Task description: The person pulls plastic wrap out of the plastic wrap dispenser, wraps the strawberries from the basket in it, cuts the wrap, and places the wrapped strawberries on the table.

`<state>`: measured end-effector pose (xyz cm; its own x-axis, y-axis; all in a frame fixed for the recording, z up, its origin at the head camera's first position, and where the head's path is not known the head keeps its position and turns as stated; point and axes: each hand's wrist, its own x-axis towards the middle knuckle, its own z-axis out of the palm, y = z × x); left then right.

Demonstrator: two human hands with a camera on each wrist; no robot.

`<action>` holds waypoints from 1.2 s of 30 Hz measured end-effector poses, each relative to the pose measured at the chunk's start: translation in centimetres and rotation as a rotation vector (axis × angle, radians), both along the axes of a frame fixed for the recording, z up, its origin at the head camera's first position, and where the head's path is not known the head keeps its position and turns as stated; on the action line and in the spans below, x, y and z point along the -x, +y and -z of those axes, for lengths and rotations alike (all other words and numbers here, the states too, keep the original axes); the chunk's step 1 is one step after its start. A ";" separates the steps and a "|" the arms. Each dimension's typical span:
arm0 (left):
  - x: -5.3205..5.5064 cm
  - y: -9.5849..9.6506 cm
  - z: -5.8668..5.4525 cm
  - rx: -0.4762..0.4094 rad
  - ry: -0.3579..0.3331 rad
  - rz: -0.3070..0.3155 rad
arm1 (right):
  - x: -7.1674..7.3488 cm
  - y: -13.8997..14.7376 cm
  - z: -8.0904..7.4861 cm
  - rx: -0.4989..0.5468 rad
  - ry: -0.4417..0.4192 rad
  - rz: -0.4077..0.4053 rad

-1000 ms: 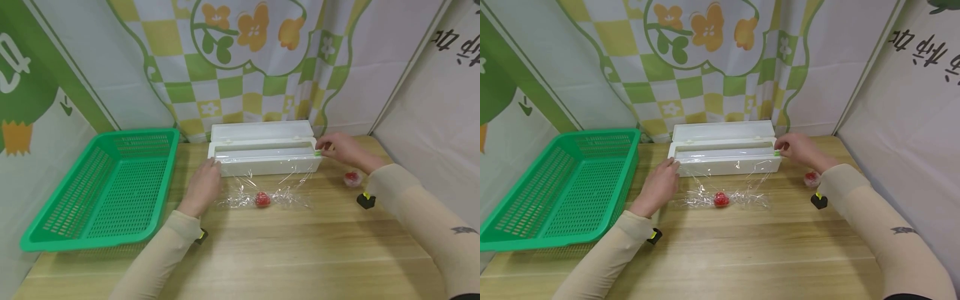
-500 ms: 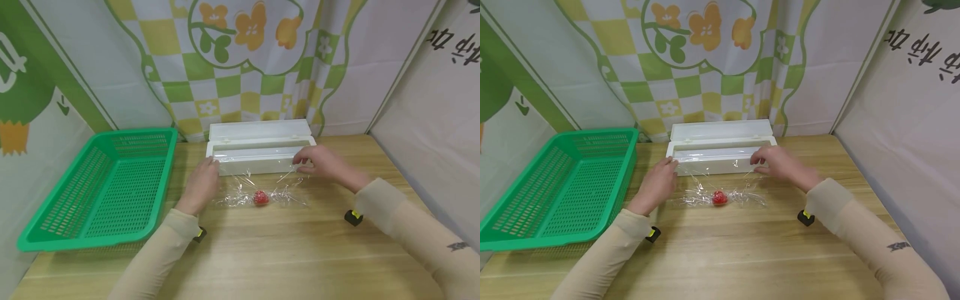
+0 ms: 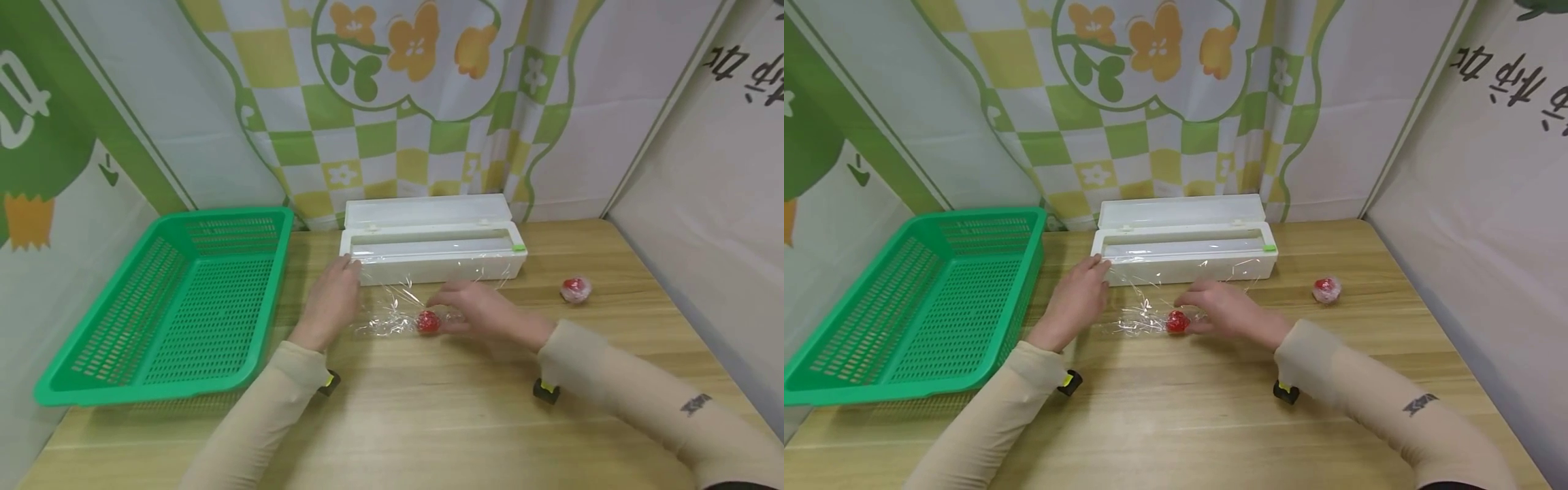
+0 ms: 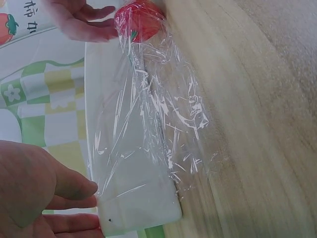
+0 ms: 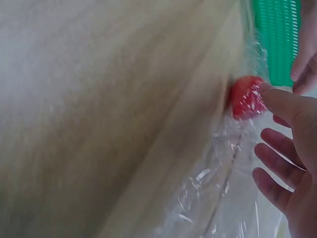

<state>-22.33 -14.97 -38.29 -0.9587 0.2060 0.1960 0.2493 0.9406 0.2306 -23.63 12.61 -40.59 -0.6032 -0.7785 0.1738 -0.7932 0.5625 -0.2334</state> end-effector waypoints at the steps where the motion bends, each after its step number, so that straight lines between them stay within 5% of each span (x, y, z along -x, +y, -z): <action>1: 0.0 0.0 0.0 0.000 -0.001 -0.001 | -0.1 -0.2 0.2 -0.001 0.000 0.003; 19: 0.1 0.3 -0.3 -0.057 -0.049 -0.023 | -1.5 -1.0 1.2 0.006 -0.126 0.041; 28: 0.3 0.2 -0.5 -0.102 -0.060 -0.070 | -2.8 -1.0 0.9 0.014 -0.143 0.001; 36: -0.1 0.2 -0.5 -0.130 -0.049 -0.038 | -3.9 -1.0 0.7 -0.011 -0.174 -0.036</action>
<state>-22.26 -14.73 -37.76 -0.9744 0.1452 0.1717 0.1996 0.9104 0.3624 -19.71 11.63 -41.28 -0.5954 -0.8011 0.0606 -0.7607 0.5379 -0.3632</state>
